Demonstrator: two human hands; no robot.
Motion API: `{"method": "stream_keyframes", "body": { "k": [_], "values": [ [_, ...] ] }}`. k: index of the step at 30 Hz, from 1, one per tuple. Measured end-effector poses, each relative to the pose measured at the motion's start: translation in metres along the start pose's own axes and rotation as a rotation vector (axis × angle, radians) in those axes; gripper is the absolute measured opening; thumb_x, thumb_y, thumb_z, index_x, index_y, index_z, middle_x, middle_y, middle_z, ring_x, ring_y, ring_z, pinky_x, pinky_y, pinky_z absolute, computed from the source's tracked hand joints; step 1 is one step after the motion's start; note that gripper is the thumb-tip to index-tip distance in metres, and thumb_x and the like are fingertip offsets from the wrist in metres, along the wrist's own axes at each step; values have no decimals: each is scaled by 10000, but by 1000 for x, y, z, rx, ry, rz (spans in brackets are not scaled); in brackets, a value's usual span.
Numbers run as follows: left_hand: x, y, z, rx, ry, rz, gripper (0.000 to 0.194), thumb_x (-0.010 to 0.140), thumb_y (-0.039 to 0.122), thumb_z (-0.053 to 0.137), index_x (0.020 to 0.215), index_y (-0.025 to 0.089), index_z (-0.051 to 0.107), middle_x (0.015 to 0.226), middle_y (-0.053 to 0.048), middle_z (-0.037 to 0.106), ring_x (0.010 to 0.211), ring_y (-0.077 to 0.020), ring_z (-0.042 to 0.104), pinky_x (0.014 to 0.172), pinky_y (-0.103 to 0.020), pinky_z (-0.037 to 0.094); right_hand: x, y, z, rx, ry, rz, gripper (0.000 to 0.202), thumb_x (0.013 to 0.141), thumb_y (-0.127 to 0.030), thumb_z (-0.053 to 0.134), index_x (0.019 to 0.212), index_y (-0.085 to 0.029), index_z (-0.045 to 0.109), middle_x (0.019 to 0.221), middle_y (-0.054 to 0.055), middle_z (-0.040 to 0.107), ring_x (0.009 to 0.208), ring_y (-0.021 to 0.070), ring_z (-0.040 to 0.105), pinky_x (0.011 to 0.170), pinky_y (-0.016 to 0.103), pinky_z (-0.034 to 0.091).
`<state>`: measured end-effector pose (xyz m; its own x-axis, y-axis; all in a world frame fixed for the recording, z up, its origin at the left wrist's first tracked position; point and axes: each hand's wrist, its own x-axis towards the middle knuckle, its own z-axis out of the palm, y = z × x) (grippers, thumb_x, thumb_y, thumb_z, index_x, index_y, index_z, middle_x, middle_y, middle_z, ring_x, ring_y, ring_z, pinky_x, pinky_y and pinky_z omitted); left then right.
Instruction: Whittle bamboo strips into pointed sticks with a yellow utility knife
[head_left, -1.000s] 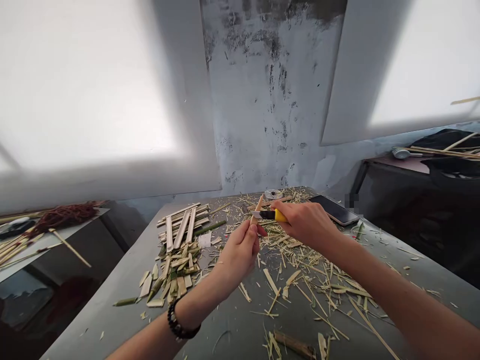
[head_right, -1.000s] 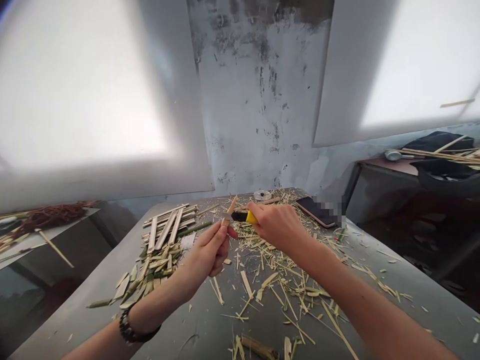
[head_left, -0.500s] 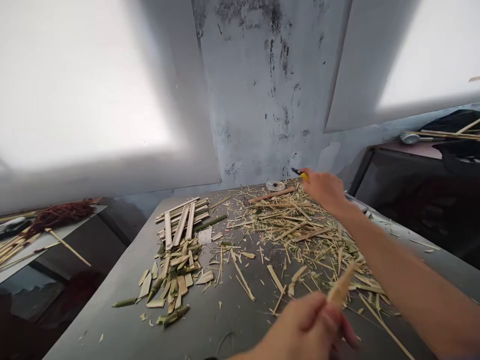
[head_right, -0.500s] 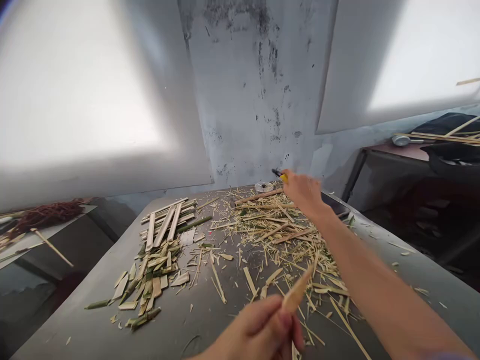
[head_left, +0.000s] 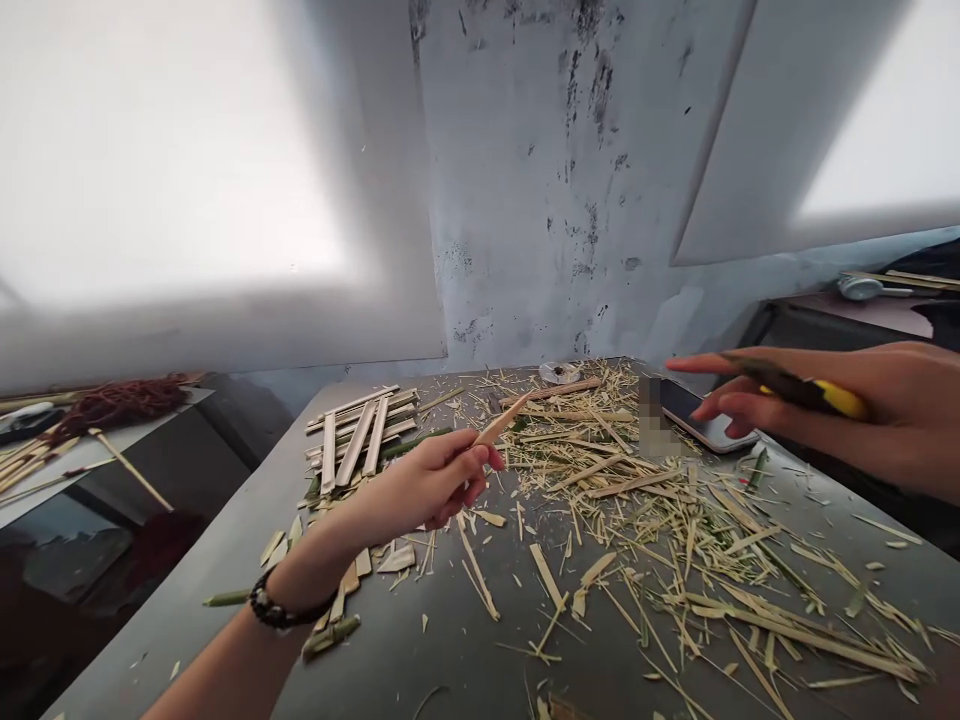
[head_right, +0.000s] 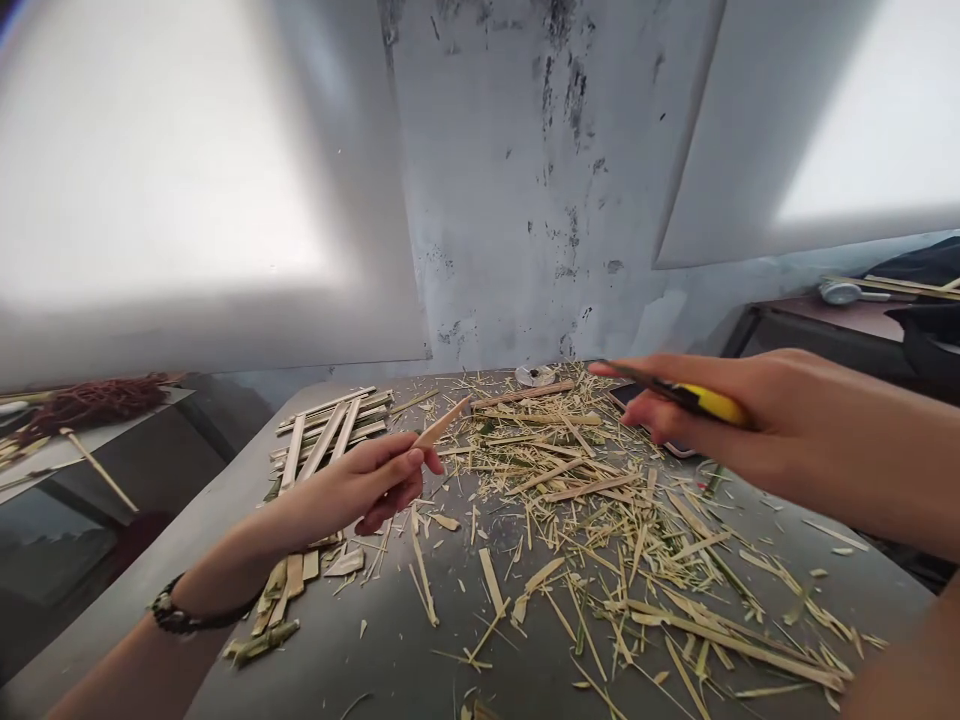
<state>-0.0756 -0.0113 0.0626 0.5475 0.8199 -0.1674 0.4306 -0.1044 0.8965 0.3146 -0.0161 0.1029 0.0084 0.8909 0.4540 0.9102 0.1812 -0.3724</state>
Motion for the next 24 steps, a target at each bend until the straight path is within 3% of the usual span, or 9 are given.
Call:
{"method": "stream_keyframes", "body": {
  "k": [3,6,11,14,18,20,24],
  "values": [
    [-6,0,-13,47,-63,-33,392,1070,546,384,1163,221,582,819,28,527,589,-120,448,506,-255,413,5,-32,20,-17,-492,-181,826,885,-872,405,1467,-330,625,703,24,700,547,197,608,587,347,456],
    [-10,-1,-21,135,-89,-71,402,1070,558,374,1181,234,584,840,18,567,594,-125,460,504,-258,412,16,-49,53,-28,-641,-272,709,977,-763,398,1460,-295,625,823,60,746,678,237,673,655,352,475],
    [-12,-4,-27,351,-40,-71,358,1084,494,379,935,245,588,799,16,587,670,-148,498,613,-290,388,27,-41,92,4,-775,-339,537,954,-690,539,1283,-299,702,853,52,757,705,247,685,590,314,432],
    [-12,-6,-30,479,-32,-76,344,1075,466,423,852,248,569,746,17,584,642,-161,506,593,-310,348,26,-38,93,13,-773,-352,487,956,-620,582,1346,-334,641,844,24,746,691,225,674,606,309,434],
    [-11,-12,-31,601,-19,-73,261,1057,438,474,973,255,640,740,8,619,617,-176,528,566,-323,311,22,-42,85,49,-756,-379,337,982,-441,589,1289,-306,611,862,17,729,685,187,652,623,302,435],
    [-10,-15,-31,630,-18,-61,240,1051,412,490,984,252,656,772,-1,646,643,-181,560,578,-321,317,20,-43,84,68,-790,-396,236,987,-463,584,1116,-275,642,846,19,718,654,168,633,591,294,417],
    [-6,-21,-28,649,-45,-38,261,1042,399,495,980,252,701,842,-22,705,703,-192,622,607,-319,352,20,-45,88,42,-819,-418,380,1002,-614,520,965,-258,647,775,15,691,597,165,605,544,298,381]
  ]
}}
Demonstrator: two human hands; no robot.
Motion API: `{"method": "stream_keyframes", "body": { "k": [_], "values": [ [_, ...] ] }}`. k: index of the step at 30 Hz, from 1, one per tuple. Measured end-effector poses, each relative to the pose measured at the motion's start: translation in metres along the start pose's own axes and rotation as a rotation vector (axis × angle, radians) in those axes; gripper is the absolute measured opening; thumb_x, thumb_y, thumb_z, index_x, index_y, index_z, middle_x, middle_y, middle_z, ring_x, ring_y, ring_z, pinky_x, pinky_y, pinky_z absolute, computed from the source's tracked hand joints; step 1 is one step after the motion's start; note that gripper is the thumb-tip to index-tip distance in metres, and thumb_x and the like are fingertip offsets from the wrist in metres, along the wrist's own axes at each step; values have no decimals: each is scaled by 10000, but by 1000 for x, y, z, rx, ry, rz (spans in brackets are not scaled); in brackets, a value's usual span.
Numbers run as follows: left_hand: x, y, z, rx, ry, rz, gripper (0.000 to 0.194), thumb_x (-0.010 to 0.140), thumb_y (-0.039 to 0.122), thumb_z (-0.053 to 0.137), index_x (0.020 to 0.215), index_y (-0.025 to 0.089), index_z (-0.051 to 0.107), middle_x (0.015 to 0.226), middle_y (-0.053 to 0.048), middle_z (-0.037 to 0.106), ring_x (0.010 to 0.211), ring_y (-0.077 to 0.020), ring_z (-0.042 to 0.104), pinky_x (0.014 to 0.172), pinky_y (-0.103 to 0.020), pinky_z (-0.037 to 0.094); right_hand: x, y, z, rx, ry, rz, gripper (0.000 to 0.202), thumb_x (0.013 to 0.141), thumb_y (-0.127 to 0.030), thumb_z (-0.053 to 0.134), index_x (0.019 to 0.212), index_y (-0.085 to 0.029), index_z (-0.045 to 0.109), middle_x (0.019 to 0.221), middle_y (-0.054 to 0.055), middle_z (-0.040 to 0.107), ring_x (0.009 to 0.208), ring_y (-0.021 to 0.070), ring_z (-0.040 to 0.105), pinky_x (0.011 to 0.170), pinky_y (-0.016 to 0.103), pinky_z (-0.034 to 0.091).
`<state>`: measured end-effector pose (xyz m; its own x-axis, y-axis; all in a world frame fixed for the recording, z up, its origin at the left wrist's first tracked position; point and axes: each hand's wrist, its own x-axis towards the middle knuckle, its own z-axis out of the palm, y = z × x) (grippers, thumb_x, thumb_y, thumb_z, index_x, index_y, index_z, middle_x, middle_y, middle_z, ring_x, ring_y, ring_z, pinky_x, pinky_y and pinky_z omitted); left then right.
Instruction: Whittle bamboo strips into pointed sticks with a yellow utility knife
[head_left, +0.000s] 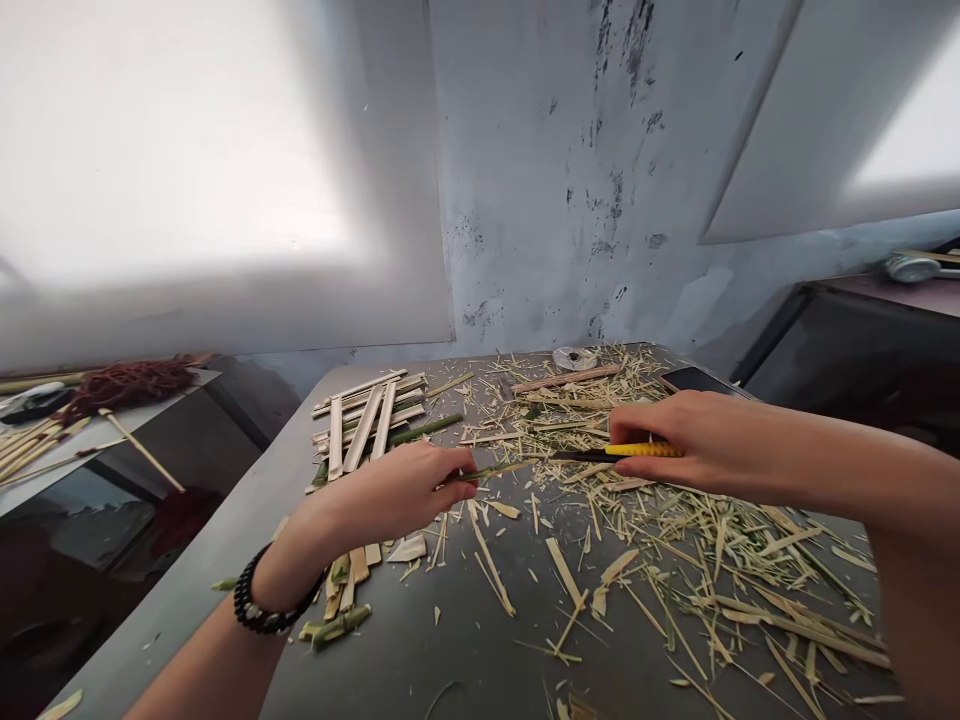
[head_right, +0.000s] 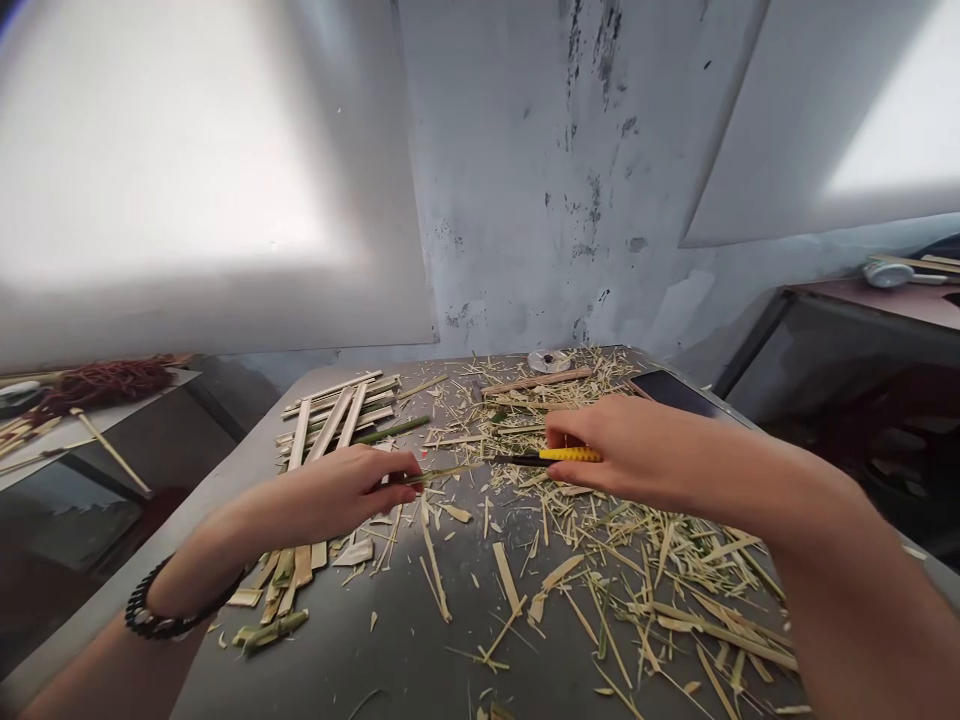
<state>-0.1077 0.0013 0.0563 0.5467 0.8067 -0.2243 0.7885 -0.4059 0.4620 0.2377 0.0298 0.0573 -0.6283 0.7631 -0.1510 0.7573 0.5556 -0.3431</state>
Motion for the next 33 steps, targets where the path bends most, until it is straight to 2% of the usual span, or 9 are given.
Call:
{"method": "stream_keyframes", "body": {
  "k": [4,9,15,23,28,33],
  "values": [
    [2,3,3,-12,-37,-12,269,1053,391,453,1111,264,683,773,-9,729,673,-198,637,588,-315,369,2,-6,0,-22,-9,-10,444,1030,-646,428,1044,-272,667,839,29,705,685,193,646,607,315,406],
    [6,12,7,-33,-110,-18,268,1065,379,408,979,247,624,766,-10,759,610,-179,604,577,-306,401,3,-19,-3,12,-70,41,445,1039,-644,389,1107,-295,656,862,23,703,728,198,649,629,308,397],
    [18,11,24,-9,-180,-4,250,1049,350,423,968,242,634,786,-23,779,635,-186,647,581,-312,407,8,-29,-2,20,-106,49,401,1037,-578,410,1149,-294,671,770,16,674,674,195,608,619,307,364],
    [22,7,37,42,-118,54,227,1006,281,477,1162,252,640,912,-49,777,813,-242,688,683,-342,432,2,-26,-8,34,-111,35,378,989,-554,515,1215,-284,650,812,23,691,683,198,624,600,296,372],
    [24,6,38,27,-97,86,218,998,265,493,1147,250,651,937,-58,771,866,-261,697,708,-348,439,1,-18,-3,52,-76,-9,260,973,-461,567,1124,-296,700,741,1,687,597,177,611,535,281,360],
    [24,6,40,1,-61,114,182,1000,262,493,1098,242,646,959,-69,746,871,-261,663,710,-357,425,1,-17,-1,42,-9,-31,338,1019,-528,501,1057,-305,752,756,9,723,600,178,640,543,284,379]
  ]
}}
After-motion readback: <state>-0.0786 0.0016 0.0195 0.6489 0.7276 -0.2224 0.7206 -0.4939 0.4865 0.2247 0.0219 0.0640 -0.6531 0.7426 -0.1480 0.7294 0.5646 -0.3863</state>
